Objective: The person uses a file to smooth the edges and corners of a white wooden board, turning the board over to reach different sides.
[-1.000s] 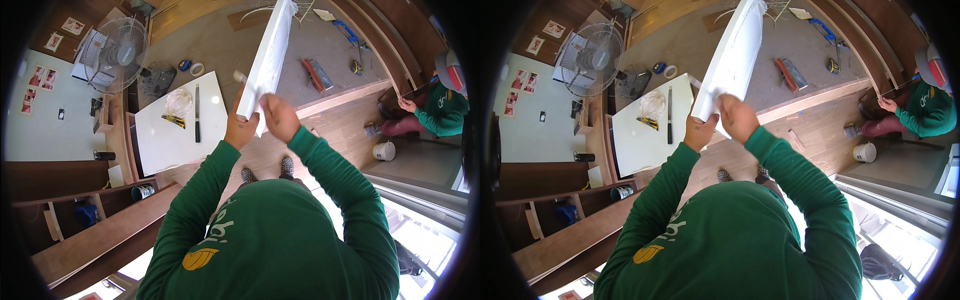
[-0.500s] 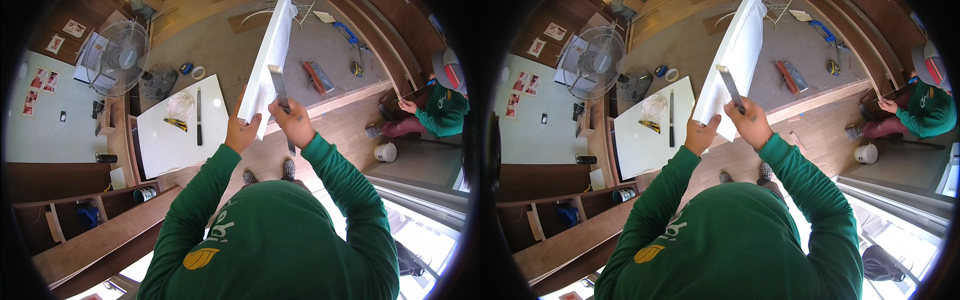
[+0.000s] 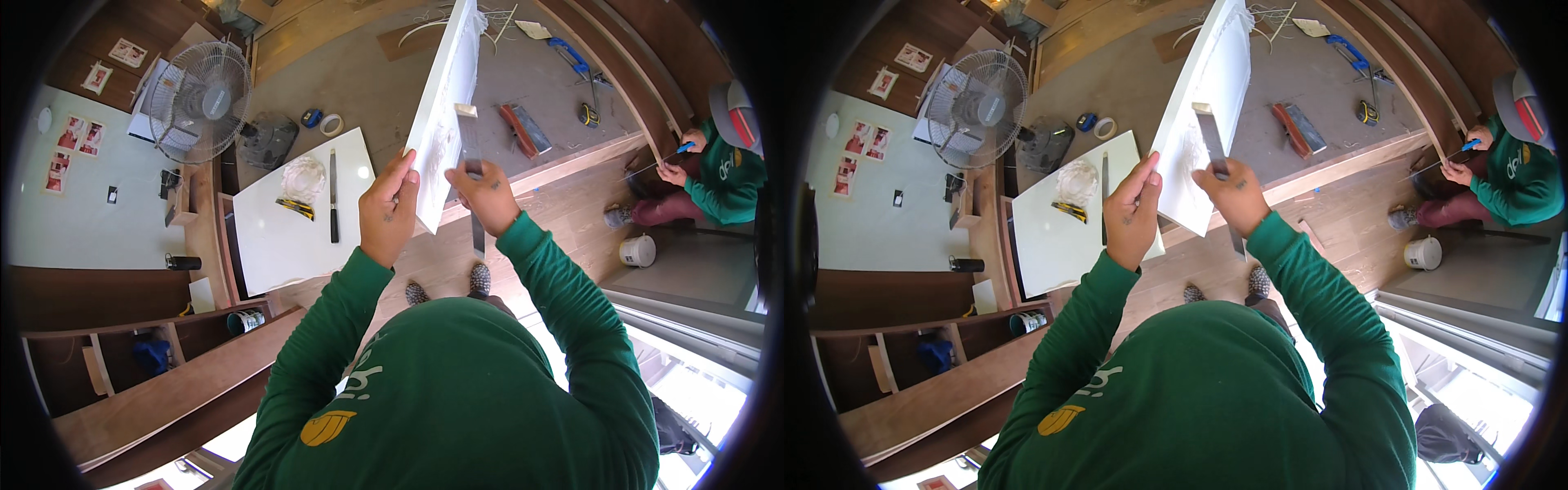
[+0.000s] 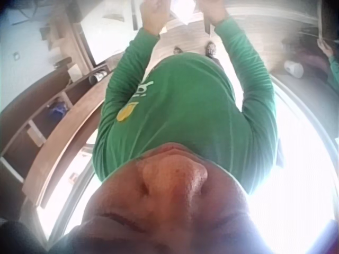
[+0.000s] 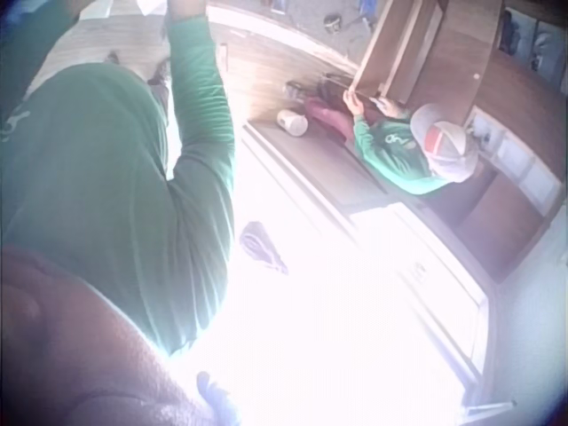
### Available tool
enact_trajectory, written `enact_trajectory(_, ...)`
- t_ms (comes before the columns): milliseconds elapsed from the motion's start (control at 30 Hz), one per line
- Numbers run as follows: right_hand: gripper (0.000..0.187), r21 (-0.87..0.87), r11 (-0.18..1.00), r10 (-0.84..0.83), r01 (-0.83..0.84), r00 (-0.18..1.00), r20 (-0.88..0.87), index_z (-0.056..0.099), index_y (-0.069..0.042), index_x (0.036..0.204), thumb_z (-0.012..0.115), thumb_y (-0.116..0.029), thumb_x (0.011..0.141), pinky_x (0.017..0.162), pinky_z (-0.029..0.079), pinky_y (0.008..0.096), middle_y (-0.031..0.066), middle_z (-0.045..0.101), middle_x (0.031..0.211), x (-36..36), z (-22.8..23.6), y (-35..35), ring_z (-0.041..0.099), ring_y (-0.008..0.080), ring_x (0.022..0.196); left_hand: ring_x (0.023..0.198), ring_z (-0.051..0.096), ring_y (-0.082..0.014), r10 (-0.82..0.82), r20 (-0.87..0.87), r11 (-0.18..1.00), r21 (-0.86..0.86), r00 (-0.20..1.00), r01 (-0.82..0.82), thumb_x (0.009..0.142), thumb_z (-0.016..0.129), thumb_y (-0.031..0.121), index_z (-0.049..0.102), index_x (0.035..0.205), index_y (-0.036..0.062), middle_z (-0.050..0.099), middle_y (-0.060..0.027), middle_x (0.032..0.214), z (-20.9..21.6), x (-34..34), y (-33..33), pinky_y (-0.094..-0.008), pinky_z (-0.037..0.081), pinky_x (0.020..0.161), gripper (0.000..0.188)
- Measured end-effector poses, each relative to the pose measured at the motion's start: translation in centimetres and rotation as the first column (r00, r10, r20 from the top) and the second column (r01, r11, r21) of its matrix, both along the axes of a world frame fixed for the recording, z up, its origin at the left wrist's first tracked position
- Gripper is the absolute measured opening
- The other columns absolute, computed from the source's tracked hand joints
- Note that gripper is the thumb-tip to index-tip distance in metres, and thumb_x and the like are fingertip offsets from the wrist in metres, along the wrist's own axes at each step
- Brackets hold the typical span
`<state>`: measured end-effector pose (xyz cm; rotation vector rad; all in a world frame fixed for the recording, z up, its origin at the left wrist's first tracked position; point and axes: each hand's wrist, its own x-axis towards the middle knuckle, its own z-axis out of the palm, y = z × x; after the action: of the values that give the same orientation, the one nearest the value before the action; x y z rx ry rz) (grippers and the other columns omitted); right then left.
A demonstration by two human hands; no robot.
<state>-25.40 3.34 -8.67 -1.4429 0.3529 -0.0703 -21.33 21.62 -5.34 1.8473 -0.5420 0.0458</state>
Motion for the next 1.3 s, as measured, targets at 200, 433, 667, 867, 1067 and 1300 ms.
enact_trajectory(200, 0.018, 0.101, 0.994, -0.013, 0.031, 0.985, -0.171, 0.060, -0.002, 0.106, 0.065, -0.017, 0.099, 0.051, 0.041, 0.0256, 0.0006, 0.055, 0.075, -3.0, -2.4, -1.8, 0.051, 0.0086, 0.058, 0.113, 0.068, -0.0199, 0.001, 0.174, 0.994, 0.108, 0.985, -0.020, 0.104, 0.060, 0.013, 0.058, 0.142, -0.0023, 0.066, -0.0201, 0.135, -1.1, -0.1, 0.9, -0.0317, 0.053, 0.097, 0.041)
enact_trajectory(433, 0.024, -0.232, 0.970, -0.047, 0.073, 0.992, 0.115, 0.061, 0.000, 0.101, 0.058, -0.024, 0.102, 0.066, 0.050, 0.0356, 0.0130, 0.065, 0.081, -0.5, -1.8, -1.2, 0.062, 0.0212, 0.073, 0.104, 0.072, -0.0233, 0.034, -0.069, 0.999, -0.038, 0.997, -0.036, 0.093, 0.070, 0.011, 0.052, 0.147, -0.0008, 0.066, -0.0268, 0.130, -2.3, -1.4, 1.3, -0.0333, 0.059, 0.085, 0.058)
enact_trajectory(667, 0.028, -0.336, 0.941, 0.093, -0.035, 0.983, 0.159, 0.062, 0.004, 0.105, 0.053, -0.023, 0.104, 0.073, 0.051, 0.0435, 0.0241, 0.065, 0.083, 3.3, 1.1, -0.6, 0.064, 0.0362, 0.077, 0.090, 0.068, -0.0169, -0.059, -0.349, 0.993, 0.075, 0.935, 0.091, 0.091, 0.067, -0.001, 0.065, 0.117, -0.0069, 0.073, -0.0109, 0.100, -9.0, 1.4, 1.5, -0.0327, 0.055, 0.075, 0.026)
enact_trajectory(867, 0.035, -0.621, 0.784, 0.138, -0.018, 0.980, 0.146, 0.063, 0.002, 0.096, 0.054, -0.030, 0.107, 0.067, 0.051, 0.0404, 0.0189, 0.063, 0.075, 4.0, -0.3, -0.5, 0.062, 0.0306, 0.067, 0.062, 0.059, -0.0141, -0.076, -0.151, 0.996, -0.065, 0.986, 0.066, 0.086, 0.064, 0.001, 0.066, 0.088, -0.0089, 0.067, -0.0089, 0.070, -11.2, 0.9, 0.5, -0.0345, 0.049, 0.056, 0.010)
enact_trajectory(1067, 0.032, -0.696, 0.717, 0.191, 0.026, 0.954, 0.232, 0.057, 0.002, 0.087, 0.055, -0.025, 0.105, 0.064, 0.048, 0.0509, 0.0294, 0.060, 0.076, 2.2, -1.6, 1.9, 0.060, 0.0502, 0.074, 0.067, 0.060, -0.0154, -0.148, -0.152, 0.986, 0.053, 0.977, 0.157, 0.086, 0.063, -0.003, 0.065, 0.093, -0.0072, 0.068, -0.0094, 0.079, -11.5, 1.4, 1.4, -0.0331, 0.050, 0.060, 0.008)
enact_trajectory(1300, 0.017, -0.742, 0.631, 0.513, -0.227, 0.839, 0.180, 0.059, -0.002, 0.091, 0.060, -0.018, 0.098, 0.070, 0.050, 0.0529, 0.0243, 0.063, 0.079, -3.5, -2.2, 5.2, 0.063, 0.0465, 0.078, 0.066, 0.064, -0.0169, -0.162, -0.319, 0.984, -0.124, 0.934, 0.128, 0.087, 0.062, -0.009, 0.068, 0.092, -0.0054, 0.072, -0.0110, 0.080, -13.5, 2.0, 2.5, -0.0346, 0.051, 0.057, 0.009)
